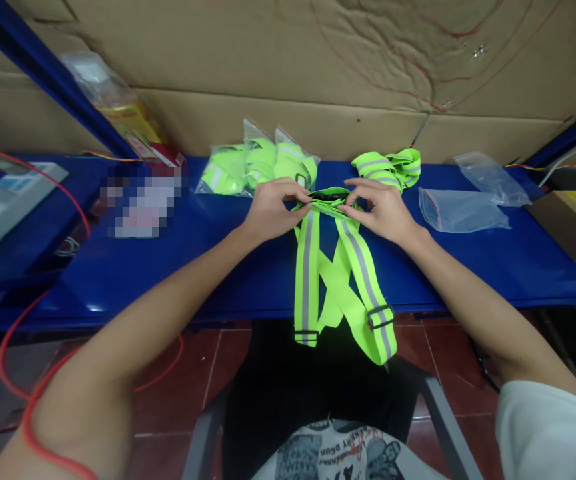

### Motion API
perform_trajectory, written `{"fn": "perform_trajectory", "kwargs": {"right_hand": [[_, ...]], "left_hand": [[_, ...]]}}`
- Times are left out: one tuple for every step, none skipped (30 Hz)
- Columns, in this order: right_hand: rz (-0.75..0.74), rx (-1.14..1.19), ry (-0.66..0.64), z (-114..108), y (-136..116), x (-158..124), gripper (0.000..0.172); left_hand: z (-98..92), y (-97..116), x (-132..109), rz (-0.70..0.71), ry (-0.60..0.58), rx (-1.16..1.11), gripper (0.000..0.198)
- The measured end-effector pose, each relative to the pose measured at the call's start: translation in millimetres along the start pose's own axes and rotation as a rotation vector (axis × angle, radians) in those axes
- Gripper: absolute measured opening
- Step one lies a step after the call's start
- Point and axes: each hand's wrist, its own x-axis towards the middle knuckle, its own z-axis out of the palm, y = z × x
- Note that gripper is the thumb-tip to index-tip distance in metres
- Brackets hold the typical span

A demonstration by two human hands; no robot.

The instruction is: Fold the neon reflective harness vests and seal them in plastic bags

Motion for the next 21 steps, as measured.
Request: {"fn": "perform_trajectory", "kwargs": {"right_hand": [[0.022, -0.005, -0.003, -1, -1, 0, 0.038], [0.042, -0.017, -0.012, -1, -3, -1, 0.041], [0.049, -0.033, -0.023, -2, -5, -1, 0.048], [0.041, -0.052, -0.038, -3, -6, -1, 0.059], [0.015, -0.071, -0.058, -3, -7, -1, 0.069], [-0.021, -0.083, -0.08, -4, -6, -1, 0.072], [-0.056, -0.088, -0.096, -4, -5, -1, 0.069], [-0.079, -0.087, -0.107, -4, -3, -1, 0.06], [-0.086, -0.083, -0.109, -4, -1, -2, 0.049], [-0.082, -0.078, -0.103, -4, 2, -1, 0.039], [-0.073, -0.075, -0.092, -3, 4, -1, 0.033], [-0.063, -0.076, -0.084, -3, 6, -1, 0.03], [-0.054, -0.077, -0.079, -2, 8, -1, 0.03], [-0.044, -0.077, -0.073, -2, 9, -1, 0.032], [-0.035, -0.072, -0.063, -1, 10, 0, 0.036], [-0.028, -0.064, -0.053, 0, 11, 0, 0.039], [-0.022, -0.053, -0.044, 1, 11, 1, 0.04], [-0.02, -0.039, -0.037, 2, 11, 1, 0.039], [-0.02, -0.025, -0.033, 3, 11, 2, 0.035], [-0.022, -0.01, -0.029, 4, 11, 2, 0.031], [-0.023, 0.006, -0.026, 5, 11, 2, 0.027]], "left_hand": [[0.2, -1, 0, -0.001, 0.004, -0.002, 0.011], [0.6, -2, 0, 0.0, 0.008, -0.004, 0.011], [1.2, -4, 0, 0.004, 0.015, -0.006, 0.01], [1.8, -5, 0, 0.011, 0.026, -0.008, 0.009], [2.4, -7, 0, 0.021, 0.038, -0.011, 0.009], [2.8, -9, 0, 0.033, 0.047, -0.008, 0.008], [2.9, -10, 0, 0.045, 0.051, 0.003, 0.007], [2.8, -12, 0, 0.054, 0.046, 0.026, 0.006], [2.4, -13, 0, 0.061, 0.033, 0.058, 0.005], [1.9, -13, 0, 0.064, 0.013, 0.095, 0.005], [1.4, -13, 0, 0.065, -0.008, 0.133, 0.005], [0.9, -13, 0, 0.066, -0.029, 0.164, 0.005], [0.4, -12, -1, 0.068, -0.047, 0.187, 0.006], [0.1, -11, -1, 0.072, -0.062, 0.198, 0.006], [-0.1, -9, -2, 0.073, -0.074, 0.195, 0.007], [-0.2, -8, -2, 0.067, -0.078, 0.175, 0.006], [-0.3, -6, -2, 0.052, -0.074, 0.145, 0.006], [-0.4, -5, -2, 0.03, -0.065, 0.113, 0.007], [-0.4, -3, -1, 0.004, -0.049, 0.086, 0.008], [-0.4, -3, -1, -0.025, -0.036, 0.068, 0.01], [-0.4, -2, 0, -0.054, -0.025, 0.051, 0.013]]}}
